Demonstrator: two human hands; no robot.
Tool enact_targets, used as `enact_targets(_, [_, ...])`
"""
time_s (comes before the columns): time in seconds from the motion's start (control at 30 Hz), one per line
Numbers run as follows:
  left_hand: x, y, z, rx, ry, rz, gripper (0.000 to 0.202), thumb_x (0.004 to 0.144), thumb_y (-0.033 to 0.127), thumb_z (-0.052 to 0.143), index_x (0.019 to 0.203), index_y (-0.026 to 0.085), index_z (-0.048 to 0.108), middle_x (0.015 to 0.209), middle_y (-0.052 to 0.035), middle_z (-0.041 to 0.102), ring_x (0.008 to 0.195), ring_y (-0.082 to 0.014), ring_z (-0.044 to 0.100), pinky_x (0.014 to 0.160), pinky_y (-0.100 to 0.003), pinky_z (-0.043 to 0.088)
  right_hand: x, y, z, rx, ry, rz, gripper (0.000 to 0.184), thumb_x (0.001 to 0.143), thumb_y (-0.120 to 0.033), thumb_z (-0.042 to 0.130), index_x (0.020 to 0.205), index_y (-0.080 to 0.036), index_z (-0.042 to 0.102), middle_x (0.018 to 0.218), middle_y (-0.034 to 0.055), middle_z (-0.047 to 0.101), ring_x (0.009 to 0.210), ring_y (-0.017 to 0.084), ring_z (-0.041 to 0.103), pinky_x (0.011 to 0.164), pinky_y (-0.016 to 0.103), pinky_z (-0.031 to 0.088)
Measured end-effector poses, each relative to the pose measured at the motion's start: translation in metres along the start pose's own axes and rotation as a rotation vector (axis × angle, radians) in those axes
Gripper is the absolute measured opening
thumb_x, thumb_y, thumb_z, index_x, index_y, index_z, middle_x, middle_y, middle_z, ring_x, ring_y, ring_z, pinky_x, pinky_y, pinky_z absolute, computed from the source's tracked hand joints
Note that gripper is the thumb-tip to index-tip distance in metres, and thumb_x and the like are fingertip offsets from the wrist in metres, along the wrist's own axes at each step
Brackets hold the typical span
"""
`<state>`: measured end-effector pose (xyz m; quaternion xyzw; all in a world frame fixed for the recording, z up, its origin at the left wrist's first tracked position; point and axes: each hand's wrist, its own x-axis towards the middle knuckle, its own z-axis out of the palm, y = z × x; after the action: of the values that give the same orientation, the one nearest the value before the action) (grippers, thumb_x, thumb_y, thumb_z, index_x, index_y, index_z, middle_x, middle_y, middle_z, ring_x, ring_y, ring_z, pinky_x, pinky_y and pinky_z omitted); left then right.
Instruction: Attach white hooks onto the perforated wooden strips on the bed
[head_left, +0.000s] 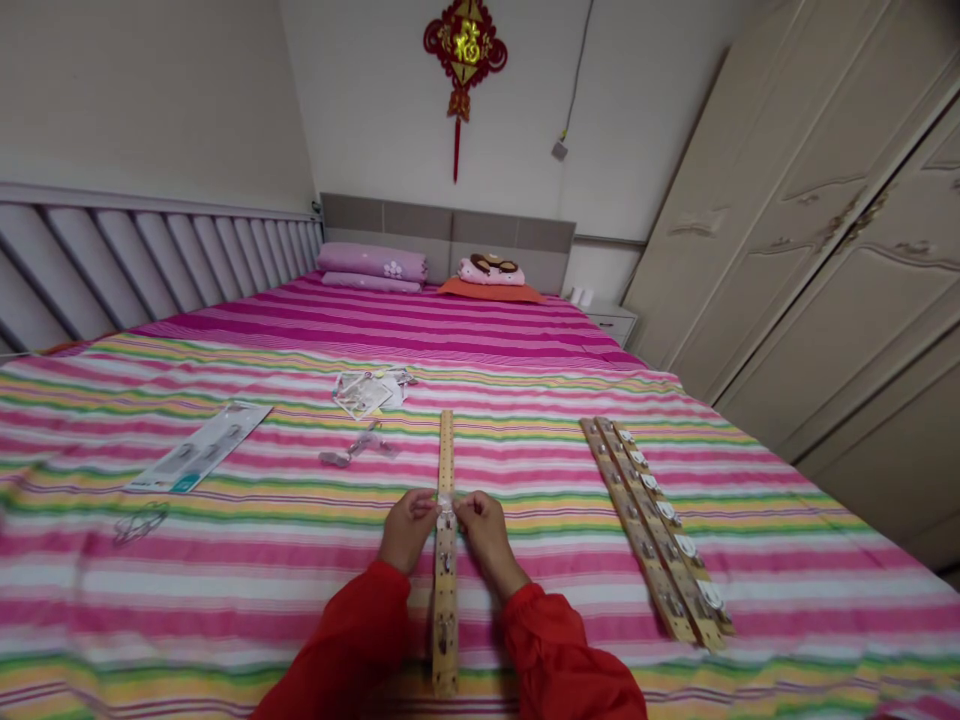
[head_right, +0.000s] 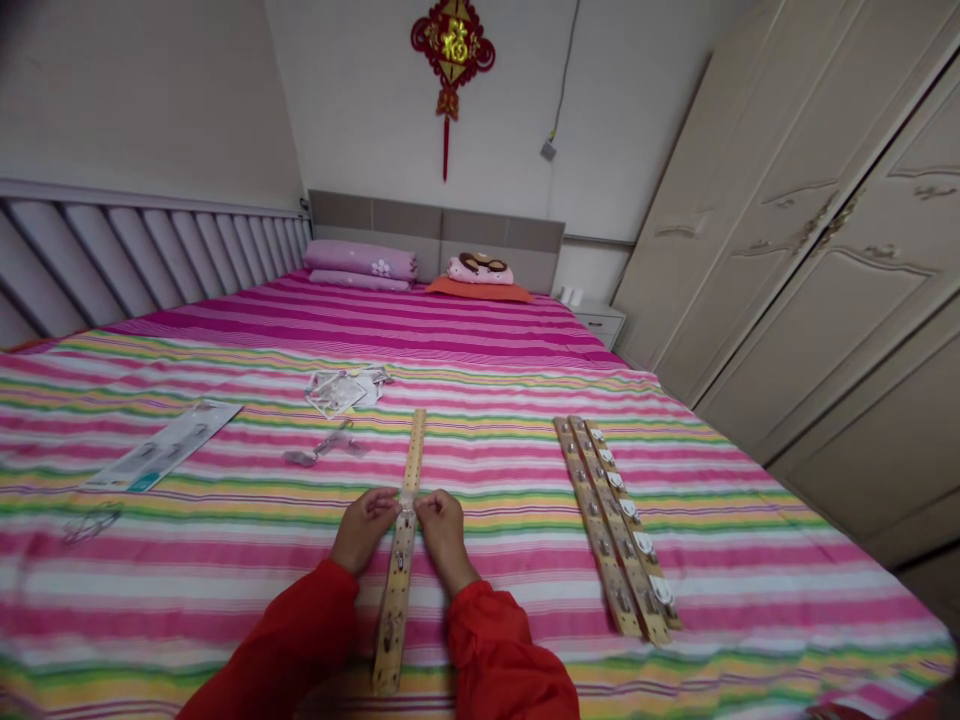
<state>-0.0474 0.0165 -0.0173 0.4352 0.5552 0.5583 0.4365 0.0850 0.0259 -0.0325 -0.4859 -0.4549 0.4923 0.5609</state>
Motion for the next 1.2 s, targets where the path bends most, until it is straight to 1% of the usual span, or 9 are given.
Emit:
enact_targets(0.23, [-0.001, -0.007, 0.001, -0.008, 0.004, 0.026, 0.037, 0.052, 0.036, 0.073, 0.081, 0.015, 0.064, 0.067, -0.0004, 0.064, 0.065, -0.0152, 0.061, 0.066, -0.031, 0.052, 0.001, 0.005, 0.001, -0.006, 0.012, -0.005, 0.017, 0.061, -0.032, 0.063, 0.055, -0.019, 0.053, 0.045, -0.0067, 0.048, 0.046, 0.01, 0.04, 0.047, 0.023, 0.031])
enact_targets(0.37, [-0.005, -0.009, -0.002, 0.014, -0.063, 0.067, 0.038, 0.055, 0.033, 0.073, 0.088, 0.016, 0.066, 0.077, -0.0022, 0.064, 0.07, -0.0141, 0.06, 0.068, -0.03, 0.053, 0.001, 0.006, 0.001, -0.02, 0.02, -0.011, 0.017, 0.062, -0.032, 0.062, 0.055, -0.019, 0.052, 0.047, -0.0061, 0.048, 0.047, 0.011, 0.041, 0.048, 0.023, 0.033])
enact_targets(0.47, [-0.007, -0.012, -0.006, 0.081, -0.082, 0.131, 0.041, 0.057, 0.03, 0.072, 0.096, 0.018, 0.069, 0.088, -0.003, 0.06, 0.075, -0.0138, 0.058, 0.068, -0.029, 0.053, 0.002, 0.006, 0.002, -0.033, 0.026, -0.002, 0.018, 0.062, -0.032, 0.061, 0.054, -0.02, 0.051, 0.047, -0.0063, 0.047, 0.047, 0.011, 0.04, 0.047, 0.023, 0.033])
enact_targets(0.6, [-0.007, -0.017, -0.01, 0.142, -0.117, 0.177, 0.044, 0.062, 0.03, 0.068, 0.105, 0.021, 0.069, 0.092, -0.0037, 0.057, 0.076, -0.0139, 0.057, 0.069, -0.03, 0.053, 0.002, 0.006, 0.002, -0.041, 0.02, 0.004, 0.018, 0.061, -0.031, 0.061, 0.053, -0.02, 0.05, 0.046, -0.0067, 0.046, 0.047, 0.011, 0.04, 0.047, 0.023, 0.032])
enact_targets(0.73, [-0.005, -0.02, -0.01, 0.166, -0.135, 0.184, 0.039, 0.063, 0.032, 0.067, 0.099, 0.021, 0.072, 0.091, -0.0041, 0.056, 0.075, -0.0146, 0.057, 0.07, -0.032, 0.054, 0.003, 0.009, 0.002, -0.043, 0.024, 0.002, 0.019, 0.062, -0.032, 0.062, 0.053, -0.021, 0.048, 0.046, -0.0064, 0.046, 0.047, 0.011, 0.041, 0.047, 0.023, 0.032])
enact_targets(0.83, [-0.002, -0.02, -0.008, 0.181, -0.124, 0.152, 0.038, 0.06, 0.033, 0.067, 0.094, 0.019, 0.074, 0.087, -0.0041, 0.056, 0.071, -0.0147, 0.056, 0.069, -0.034, 0.053, 0.004, 0.011, 0.001, -0.052, 0.035, 0.016, 0.019, 0.061, -0.03, 0.062, 0.052, -0.02, 0.049, 0.046, -0.0062, 0.047, 0.046, 0.011, 0.041, 0.046, 0.023, 0.033])
enact_targets(1.0, [0.003, -0.019, -0.008, 0.186, -0.142, 0.081, 0.043, 0.058, 0.032, 0.067, 0.097, 0.018, 0.073, 0.086, -0.0039, 0.057, 0.072, -0.0156, 0.056, 0.072, -0.035, 0.052, 0.006, 0.008, 0.002, -0.052, 0.032, 0.127, 0.017, 0.06, -0.028, 0.064, 0.053, -0.02, 0.05, 0.04, -0.0082, 0.046, 0.04, 0.009, 0.04, 0.043, 0.022, 0.03])
enact_targets(1.1, [0.004, -0.02, -0.009, 0.203, -0.164, 0.08, 0.045, 0.058, 0.033, 0.067, 0.1, 0.018, 0.073, 0.086, -0.0037, 0.057, 0.073, -0.0164, 0.057, 0.075, -0.036, 0.051, 0.01, 0.004, 0.002, -0.056, 0.037, 0.194, 0.022, 0.06, -0.028, 0.066, 0.051, -0.021, 0.047, 0.037, -0.0086, 0.045, 0.035, 0.007, 0.036, 0.038, 0.021, 0.026])
enact_targets(1.2, [0.005, -0.021, -0.011, 0.226, -0.182, 0.082, 0.045, 0.057, 0.033, 0.068, 0.099, 0.019, 0.074, 0.084, -0.0032, 0.057, 0.076, -0.0176, 0.057, 0.075, -0.035, 0.05, 0.016, 0.001, 0.002, -0.064, 0.004, 0.274, 0.027, 0.061, -0.028, 0.067, 0.048, -0.021, 0.044, 0.033, -0.0069, 0.045, 0.028, 0.006, 0.031, 0.032, 0.021, 0.021])
